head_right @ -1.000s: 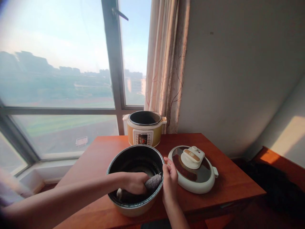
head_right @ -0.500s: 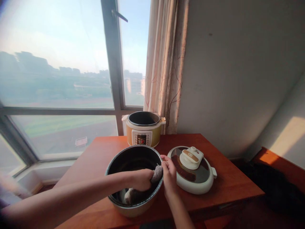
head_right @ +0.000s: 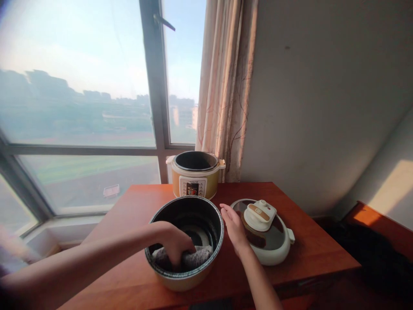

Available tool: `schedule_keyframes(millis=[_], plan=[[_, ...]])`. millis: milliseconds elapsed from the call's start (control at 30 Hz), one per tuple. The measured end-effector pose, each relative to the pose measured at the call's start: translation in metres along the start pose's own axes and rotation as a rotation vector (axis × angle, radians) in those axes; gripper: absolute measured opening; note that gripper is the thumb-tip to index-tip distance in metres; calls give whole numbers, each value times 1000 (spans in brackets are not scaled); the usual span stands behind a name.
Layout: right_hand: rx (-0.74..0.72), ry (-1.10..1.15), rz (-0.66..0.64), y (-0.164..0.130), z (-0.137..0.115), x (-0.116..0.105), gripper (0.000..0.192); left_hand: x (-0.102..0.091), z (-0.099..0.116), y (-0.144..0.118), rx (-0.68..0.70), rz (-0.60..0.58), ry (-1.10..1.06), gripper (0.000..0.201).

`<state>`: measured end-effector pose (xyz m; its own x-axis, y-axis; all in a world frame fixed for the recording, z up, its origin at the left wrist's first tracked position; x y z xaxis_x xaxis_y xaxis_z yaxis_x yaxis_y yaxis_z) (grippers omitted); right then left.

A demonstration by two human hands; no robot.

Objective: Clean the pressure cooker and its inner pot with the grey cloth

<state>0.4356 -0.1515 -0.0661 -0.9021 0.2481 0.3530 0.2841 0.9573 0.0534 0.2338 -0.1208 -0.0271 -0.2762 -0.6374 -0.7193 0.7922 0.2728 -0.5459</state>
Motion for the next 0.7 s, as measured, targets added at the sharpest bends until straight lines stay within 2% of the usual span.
schedule_keyframes(millis=[100,200,300,367,467,600,700], plan=[[-38,-23,176,-38,1,-7,58,3,-3,-2,-56,-128,-36,31],[49,-16,201,-80,7,-4,76,8,-1,-2,-133,-44,-22,24],[99,9,136,-106,13,7,94,11,7,-4,-125,59,17,27],[95,9,125,-111,18,14,100,10,12,-5,-96,118,-14,28],[55,-21,161,-106,21,19,95,4,17,-1,-78,235,-124,25],[26,-25,140,-93,18,24,81,-3,14,17,-215,459,-403,19],[39,-7,112,-86,14,28,79,-5,12,30,-307,545,-520,26]])
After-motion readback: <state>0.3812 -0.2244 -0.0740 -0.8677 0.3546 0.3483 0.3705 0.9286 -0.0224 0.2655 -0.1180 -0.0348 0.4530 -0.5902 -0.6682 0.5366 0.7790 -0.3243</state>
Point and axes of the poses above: each hand's wrist, its own y-axis towards the middle knuckle, its own x-axis out of the palm, z = x × y, the point moved 2 cm from there along y, towards the middle knuckle, and after that the axes turned 10 degrees about y, right-handed, at the moved point
